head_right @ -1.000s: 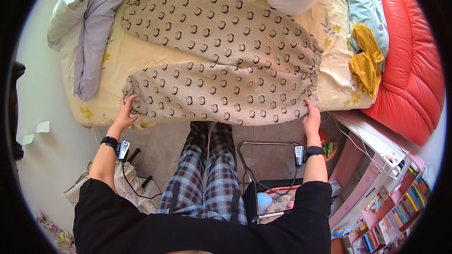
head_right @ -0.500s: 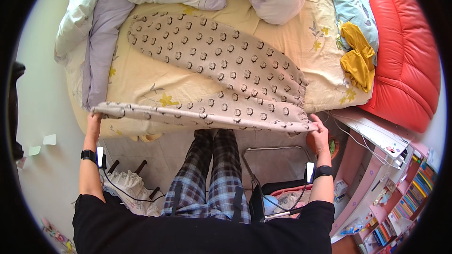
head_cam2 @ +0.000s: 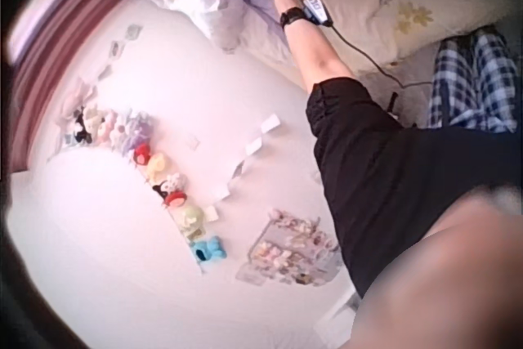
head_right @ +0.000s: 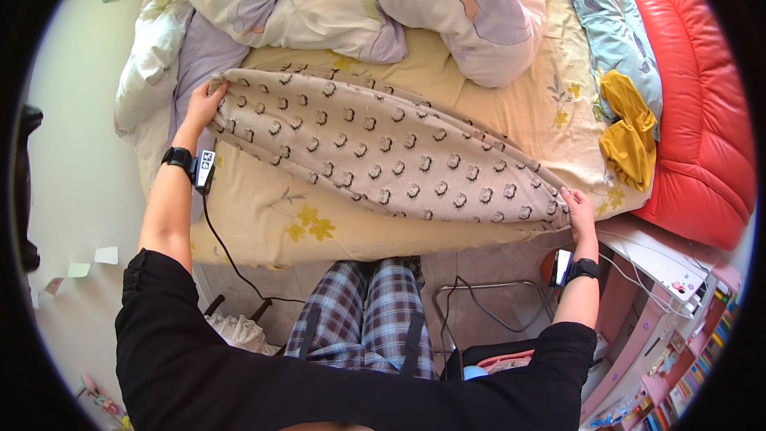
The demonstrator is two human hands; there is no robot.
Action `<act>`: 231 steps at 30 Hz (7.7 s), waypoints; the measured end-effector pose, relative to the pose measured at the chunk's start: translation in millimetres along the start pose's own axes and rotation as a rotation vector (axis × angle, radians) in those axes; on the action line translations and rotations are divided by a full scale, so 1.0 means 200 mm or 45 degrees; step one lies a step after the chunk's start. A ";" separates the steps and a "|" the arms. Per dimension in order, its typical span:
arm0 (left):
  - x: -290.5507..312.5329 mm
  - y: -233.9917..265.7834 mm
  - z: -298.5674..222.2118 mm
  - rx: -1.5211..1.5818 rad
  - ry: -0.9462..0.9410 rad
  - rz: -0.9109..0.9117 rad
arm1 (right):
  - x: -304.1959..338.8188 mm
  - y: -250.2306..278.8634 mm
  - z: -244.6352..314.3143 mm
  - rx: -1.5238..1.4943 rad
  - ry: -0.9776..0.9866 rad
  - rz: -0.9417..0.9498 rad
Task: The person folds a patterned cloth on the bed, then folds a pair of gray pants and places them on a chair. They fold a pair of jeans on the bed and place them on the chair. Finally, they pick up a yellow cloth from the bed and place it on the chair.
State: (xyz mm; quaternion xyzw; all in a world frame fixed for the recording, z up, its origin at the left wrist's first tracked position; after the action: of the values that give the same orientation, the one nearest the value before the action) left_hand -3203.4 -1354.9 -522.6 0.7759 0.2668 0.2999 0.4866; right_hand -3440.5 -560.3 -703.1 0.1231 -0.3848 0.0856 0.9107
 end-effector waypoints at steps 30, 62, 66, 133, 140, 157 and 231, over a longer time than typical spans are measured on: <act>0.63 -0.05 0.47 0.413 0.521 0.563 | 0.24 -0.02 0.18 -0.193 -0.100 0.095; 0.68 -1.02 -0.62 -0.307 -0.403 -0.177 | 0.73 -0.63 -0.42 0.038 0.093 0.110; 0.64 -1.02 -0.54 -0.342 -0.280 -0.082 | 0.75 -0.79 -0.45 -0.023 0.039 0.294; 0.71 -0.59 0.16 -0.072 0.584 0.688 | 0.85 1.22 -1.17 -0.099 -0.131 -1.270; 0.70 -0.57 0.43 -0.239 0.429 0.452 | 0.57 0.55 -0.86 -0.033 0.139 -0.482; 0.69 -0.23 0.70 -0.673 0.227 0.085 | 0.05 -0.55 0.09 0.173 0.450 0.073; 0.66 0.28 0.79 0.199 0.522 -0.081 | 0.25 -0.67 -0.11 -0.180 0.069 0.208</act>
State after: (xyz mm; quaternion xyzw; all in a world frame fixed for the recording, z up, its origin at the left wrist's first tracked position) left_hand -2994.0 -1377.0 -499.7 0.7253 0.4070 0.4144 0.3695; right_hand -3357.2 -678.1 -702.9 0.0244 -0.3738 0.1356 0.9172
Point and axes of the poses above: each hand's wrist, its own x-axis away from the middle knuckle, its own y-axis out of the back of the hand, z = x × y, the point moved 9 cm from there along -x, towards the middle knuckle, and after that the axes turned 10 degrees about -x, right-handed, at the moved point
